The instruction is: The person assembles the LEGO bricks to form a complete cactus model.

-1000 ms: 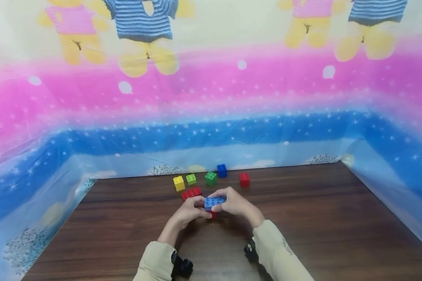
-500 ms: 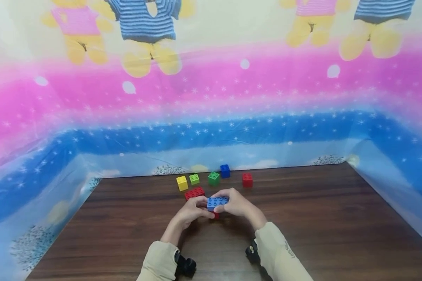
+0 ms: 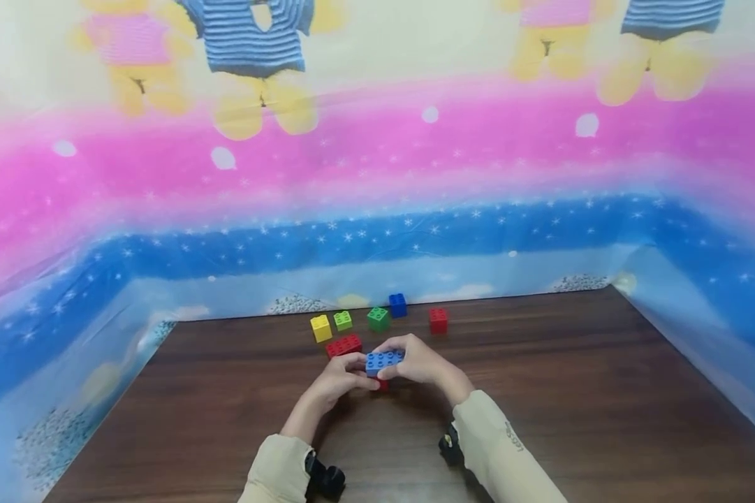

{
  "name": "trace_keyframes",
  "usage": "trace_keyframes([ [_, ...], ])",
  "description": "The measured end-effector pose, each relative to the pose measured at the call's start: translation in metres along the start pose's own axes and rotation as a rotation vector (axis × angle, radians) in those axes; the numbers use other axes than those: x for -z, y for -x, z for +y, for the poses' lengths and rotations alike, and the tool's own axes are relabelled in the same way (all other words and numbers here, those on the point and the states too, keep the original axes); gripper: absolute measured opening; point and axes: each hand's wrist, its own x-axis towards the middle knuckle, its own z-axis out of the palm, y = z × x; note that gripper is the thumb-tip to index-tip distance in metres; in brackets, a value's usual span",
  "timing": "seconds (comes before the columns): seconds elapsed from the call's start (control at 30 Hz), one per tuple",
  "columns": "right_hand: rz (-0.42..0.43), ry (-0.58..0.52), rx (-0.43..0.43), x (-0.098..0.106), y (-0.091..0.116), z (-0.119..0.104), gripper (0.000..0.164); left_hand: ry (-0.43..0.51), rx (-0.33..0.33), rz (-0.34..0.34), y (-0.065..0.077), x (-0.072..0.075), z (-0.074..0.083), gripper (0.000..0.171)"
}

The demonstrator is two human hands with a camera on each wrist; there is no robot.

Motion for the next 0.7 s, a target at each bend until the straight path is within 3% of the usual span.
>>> trace_keyframes([
  [0.17, -0.030, -0.010, -0.008, -0.007, -0.004, -0.001, 0.036, 0.016, 0.035, 0.017, 0.007, 0.004, -0.008, 0.044],
  [0.47, -0.015, -0.015, -0.013, -0.004, -0.001, 0.001, 0.035, 0.027, 0.014, 0.003, 0.002, 0.000, -0.009, 0.042],
  [0.7, 0.004, -0.006, -0.031, 0.002, 0.001, -0.001, 0.039, 0.064, -0.036, -0.070, 0.000, 0.014, 0.001, 0.043],
])
